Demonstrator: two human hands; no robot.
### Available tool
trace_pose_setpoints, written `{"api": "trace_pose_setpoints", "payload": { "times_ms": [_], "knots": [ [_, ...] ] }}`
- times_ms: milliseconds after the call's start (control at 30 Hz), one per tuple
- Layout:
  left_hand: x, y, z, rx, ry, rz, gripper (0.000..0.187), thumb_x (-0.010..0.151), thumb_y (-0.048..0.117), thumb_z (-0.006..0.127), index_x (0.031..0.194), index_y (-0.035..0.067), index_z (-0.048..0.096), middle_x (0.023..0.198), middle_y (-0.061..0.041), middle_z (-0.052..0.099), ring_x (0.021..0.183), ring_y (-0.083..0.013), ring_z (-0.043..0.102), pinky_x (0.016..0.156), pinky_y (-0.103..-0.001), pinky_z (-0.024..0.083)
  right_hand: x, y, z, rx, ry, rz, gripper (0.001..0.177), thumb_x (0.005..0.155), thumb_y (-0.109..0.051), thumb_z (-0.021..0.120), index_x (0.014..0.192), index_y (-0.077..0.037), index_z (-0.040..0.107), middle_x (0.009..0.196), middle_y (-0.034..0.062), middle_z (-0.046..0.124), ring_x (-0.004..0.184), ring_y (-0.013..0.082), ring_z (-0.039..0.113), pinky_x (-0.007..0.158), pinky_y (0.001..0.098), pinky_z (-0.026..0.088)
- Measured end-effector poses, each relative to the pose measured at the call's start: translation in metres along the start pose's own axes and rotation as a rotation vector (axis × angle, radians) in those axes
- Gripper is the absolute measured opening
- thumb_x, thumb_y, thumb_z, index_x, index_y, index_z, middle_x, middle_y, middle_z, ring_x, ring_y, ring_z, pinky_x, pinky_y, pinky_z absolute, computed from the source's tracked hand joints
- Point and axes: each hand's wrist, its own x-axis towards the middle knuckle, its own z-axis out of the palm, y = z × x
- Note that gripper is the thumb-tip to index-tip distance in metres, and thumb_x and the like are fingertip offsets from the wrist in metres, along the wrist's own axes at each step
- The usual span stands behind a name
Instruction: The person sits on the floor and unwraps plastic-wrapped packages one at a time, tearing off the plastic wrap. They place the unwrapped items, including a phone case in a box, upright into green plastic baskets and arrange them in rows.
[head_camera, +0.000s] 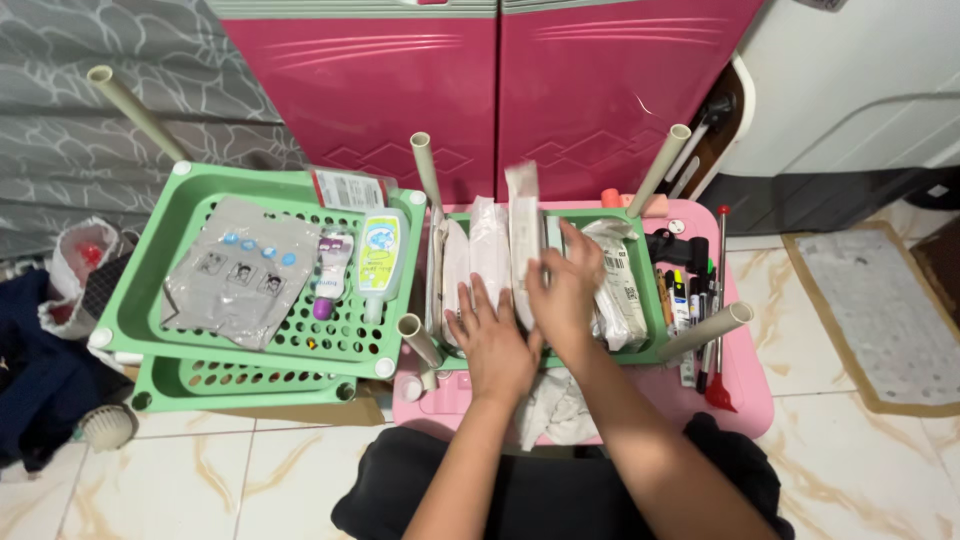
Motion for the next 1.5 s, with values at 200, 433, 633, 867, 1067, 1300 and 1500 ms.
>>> {"api": "trace_pose_setpoints", "payload": {
  "times_ms": [200,433,633,867,1067,1300,1500],
  "knots": [
    [-0.007,0.019,-0.065,-0.808,-0.024,0.159,0.118,0.078,0.032,0.083,0.165,0.000,0.009,0.164,-0.028,0.028,0.155,-0.0412,0.032,0.126,-0.051,0.029,-0.073,-0.016,-0.074,0.546,0.082,0.150,0.010,0.098,-0.001,0.064,0.106,0.005,0.067,0.113,0.0100,0.067,0.085,0.0109,0.063,0.072,0.0212,0.051],
    [-0.038,0.060,-0.131,-0.781,0.147,0.263,0.132,0.061,0.024,0.097,0.161,0.001,0.013,0.159,-0.028,0.033,0.149,-0.0405,0.037,0.120,-0.045,0.034,-0.112,-0.025,-0.114,0.750,0.006,0.248,0.006,0.103,0.002,0.062,0.106,0.004,0.067,0.088,0.0047,0.065,0.080,0.0041,0.059,0.073,0.0208,0.049],
    [-0.060,0.074,-0.144,-0.783,0.219,0.220,0.108,0.064,0.021,0.092,0.154,0.002,0.035,0.149,-0.019,0.051,0.140,-0.0315,0.055,0.118,-0.041,0.046,-0.100,-0.054,-0.157,0.611,-0.012,0.136,0.031,0.091,0.004,0.066,0.122,0.005,0.064,0.108,0.0108,0.073,0.099,0.0144,0.072,0.086,0.0267,0.058],
    [-0.071,0.079,-0.126,-0.985,0.001,0.171,0.119,0.065,0.032,0.093,0.156,-0.002,0.024,0.151,-0.022,0.044,0.140,-0.0355,0.048,0.115,-0.043,0.041,-0.104,-0.042,-0.168,0.512,-0.121,0.006,0.071,0.082,-0.007,0.077,0.141,0.010,0.041,0.113,0.0209,0.068,0.104,0.0247,0.070,0.089,0.0337,0.056],
    [-0.059,0.036,-0.064,-0.422,-0.004,-0.027,0.050,0.095,0.035,0.067,0.134,0.005,0.061,0.150,-0.024,0.046,0.141,-0.0425,0.040,0.117,-0.051,0.033,-0.084,0.000,-0.162,0.361,0.011,0.404,0.041,0.094,-0.020,0.071,0.124,0.005,0.059,0.113,0.0202,0.074,0.103,0.0245,0.074,0.088,0.0361,0.056],
    [-0.013,-0.015,0.002,0.044,0.117,0.128,0.044,0.081,0.021,0.071,0.124,0.011,0.066,0.151,-0.022,0.047,0.140,-0.0447,0.035,0.113,-0.058,0.027,-0.020,-0.012,-0.080,0.382,-0.021,0.309,0.051,0.091,-0.019,0.072,0.132,0.003,0.052,0.108,0.0200,0.073,0.098,0.0301,0.075,0.083,0.0403,0.060],
    [-0.006,-0.027,0.010,0.122,0.114,0.018,0.038,0.081,0.017,0.071,0.118,0.010,0.065,0.139,-0.018,0.056,0.125,-0.0372,0.051,0.098,-0.053,0.042,0.001,-0.005,0.019,-0.279,-0.579,0.346,0.062,0.092,-0.024,0.068,0.143,0.003,0.046,0.149,0.0250,0.045,0.125,0.0443,0.057,0.102,0.0501,0.049]
  ]
}}
